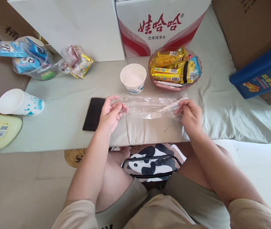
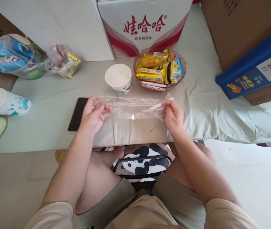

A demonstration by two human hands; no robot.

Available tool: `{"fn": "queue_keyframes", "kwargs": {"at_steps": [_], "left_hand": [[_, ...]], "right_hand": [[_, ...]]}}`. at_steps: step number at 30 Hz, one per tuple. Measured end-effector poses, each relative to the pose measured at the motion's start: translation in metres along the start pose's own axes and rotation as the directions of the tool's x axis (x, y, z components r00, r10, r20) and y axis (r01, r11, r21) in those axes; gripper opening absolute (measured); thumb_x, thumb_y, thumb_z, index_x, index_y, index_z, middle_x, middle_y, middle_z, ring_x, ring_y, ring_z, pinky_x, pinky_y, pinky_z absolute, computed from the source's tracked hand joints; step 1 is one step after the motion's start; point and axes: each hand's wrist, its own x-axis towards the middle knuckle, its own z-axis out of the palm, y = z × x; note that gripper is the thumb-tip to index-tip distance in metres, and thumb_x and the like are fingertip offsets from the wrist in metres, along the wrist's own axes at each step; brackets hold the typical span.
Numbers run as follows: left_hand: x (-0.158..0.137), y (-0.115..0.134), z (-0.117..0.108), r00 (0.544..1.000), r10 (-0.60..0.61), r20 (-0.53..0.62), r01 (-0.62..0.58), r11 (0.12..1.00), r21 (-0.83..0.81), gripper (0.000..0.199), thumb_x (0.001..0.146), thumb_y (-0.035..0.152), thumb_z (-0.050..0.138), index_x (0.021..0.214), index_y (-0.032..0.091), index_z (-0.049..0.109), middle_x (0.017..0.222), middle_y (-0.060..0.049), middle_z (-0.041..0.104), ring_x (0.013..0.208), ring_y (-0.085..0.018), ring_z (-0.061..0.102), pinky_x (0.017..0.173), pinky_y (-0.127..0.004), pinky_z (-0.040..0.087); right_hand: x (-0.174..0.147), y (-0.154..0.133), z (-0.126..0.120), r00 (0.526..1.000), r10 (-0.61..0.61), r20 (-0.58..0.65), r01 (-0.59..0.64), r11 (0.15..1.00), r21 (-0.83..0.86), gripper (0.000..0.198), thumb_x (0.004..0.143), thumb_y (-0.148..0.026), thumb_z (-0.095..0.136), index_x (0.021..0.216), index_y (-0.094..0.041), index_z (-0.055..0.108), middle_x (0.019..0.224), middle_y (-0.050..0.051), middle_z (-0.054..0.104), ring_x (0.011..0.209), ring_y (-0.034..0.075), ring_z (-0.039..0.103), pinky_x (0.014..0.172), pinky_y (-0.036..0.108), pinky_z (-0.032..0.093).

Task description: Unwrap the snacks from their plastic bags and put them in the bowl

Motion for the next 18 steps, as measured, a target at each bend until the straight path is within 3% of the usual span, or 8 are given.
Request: {"fn": "queue_keyframes", "kwargs": {"at_steps": [4, 7, 10, 14, 16, 18], "left_hand": [[0.003, -0.007, 0.004, 0.997, 0.005, -0.082, 0.012, 0.979, 0.206, 0.021, 0.085, 0.029, 0.066, 0.1, 0.025, 0.052, 0.079, 0.005, 0.067, 0.037, -0.004, 0.051, 0.035, -0.017, 0.035], [0.004, -0.012, 0.001, 0.993, 0.002, -0.115, 0.034, 0.949, 0.314, 0.017, 0.086, 0.027, 0.062, 0.098, 0.024, 0.051, 0.073, 0.005, 0.065, 0.03, -0.004, 0.042, 0.031, -0.018, 0.027], [0.005, -0.013, -0.003, 0.99, 0.016, -0.14, 0.029, 0.948, 0.317, 0.019, 0.089, 0.034, 0.062, 0.099, 0.025, 0.049, 0.065, 0.006, 0.063, 0.032, -0.006, 0.046, 0.033, -0.018, 0.031], [0.004, -0.013, -0.004, 0.999, 0.034, -0.012, -0.03, 0.966, 0.255, 0.038, 0.086, 0.041, 0.065, 0.117, 0.027, 0.047, 0.074, 0.002, 0.069, 0.055, -0.013, 0.067, 0.053, -0.024, 0.053], [0.002, -0.012, -0.002, 0.999, 0.009, 0.047, -0.021, 0.967, 0.254, 0.048, 0.083, 0.037, 0.068, 0.124, 0.028, 0.044, 0.078, 0.002, 0.07, 0.053, -0.013, 0.067, 0.053, -0.024, 0.053], [0.001, -0.011, 0.001, 0.998, -0.035, 0.052, 0.02, 0.963, 0.269, 0.051, 0.083, 0.032, 0.067, 0.128, 0.03, 0.041, 0.08, 0.002, 0.07, 0.042, -0.008, 0.057, 0.043, -0.021, 0.045]], "right_hand": [[-0.001, 0.0, 0.0, 0.996, 0.05, 0.078, -0.049, 0.999, -0.019, 0.015, 0.089, -0.03, 0.052, 0.091, -0.022, 0.065, 0.073, 0.001, 0.065, 0.053, 0.014, 0.061, 0.05, 0.028, 0.051], [-0.002, 0.003, -0.002, 0.984, 0.063, 0.165, -0.051, 0.996, -0.078, 0.022, 0.088, -0.032, 0.055, 0.101, -0.021, 0.07, 0.095, 0.006, 0.071, 0.049, 0.011, 0.059, 0.043, 0.026, 0.048], [-0.003, 0.008, -0.007, 0.967, -0.025, 0.252, 0.059, 0.99, -0.126, 0.037, 0.084, -0.033, 0.063, 0.12, -0.023, 0.069, 0.124, 0.011, 0.067, 0.054, 0.01, 0.063, 0.048, 0.027, 0.054], [-0.005, 0.008, -0.011, 0.954, -0.08, 0.288, 0.123, 0.983, -0.133, 0.053, 0.084, -0.035, 0.065, 0.136, -0.024, 0.06, 0.143, 0.015, 0.058, 0.062, 0.012, 0.067, 0.056, 0.03, 0.059], [-0.005, 0.003, -0.011, 0.964, -0.059, 0.257, 0.092, 0.989, -0.117, 0.051, 0.084, -0.034, 0.064, 0.134, -0.023, 0.06, 0.144, 0.015, 0.058, 0.065, 0.014, 0.069, 0.055, 0.03, 0.058], [-0.005, -0.002, -0.012, 0.982, -0.017, 0.189, 0.038, 0.993, -0.107, 0.039, 0.084, -0.034, 0.063, 0.12, -0.021, 0.066, 0.125, 0.013, 0.069, 0.065, 0.015, 0.07, 0.053, 0.029, 0.056]]}}
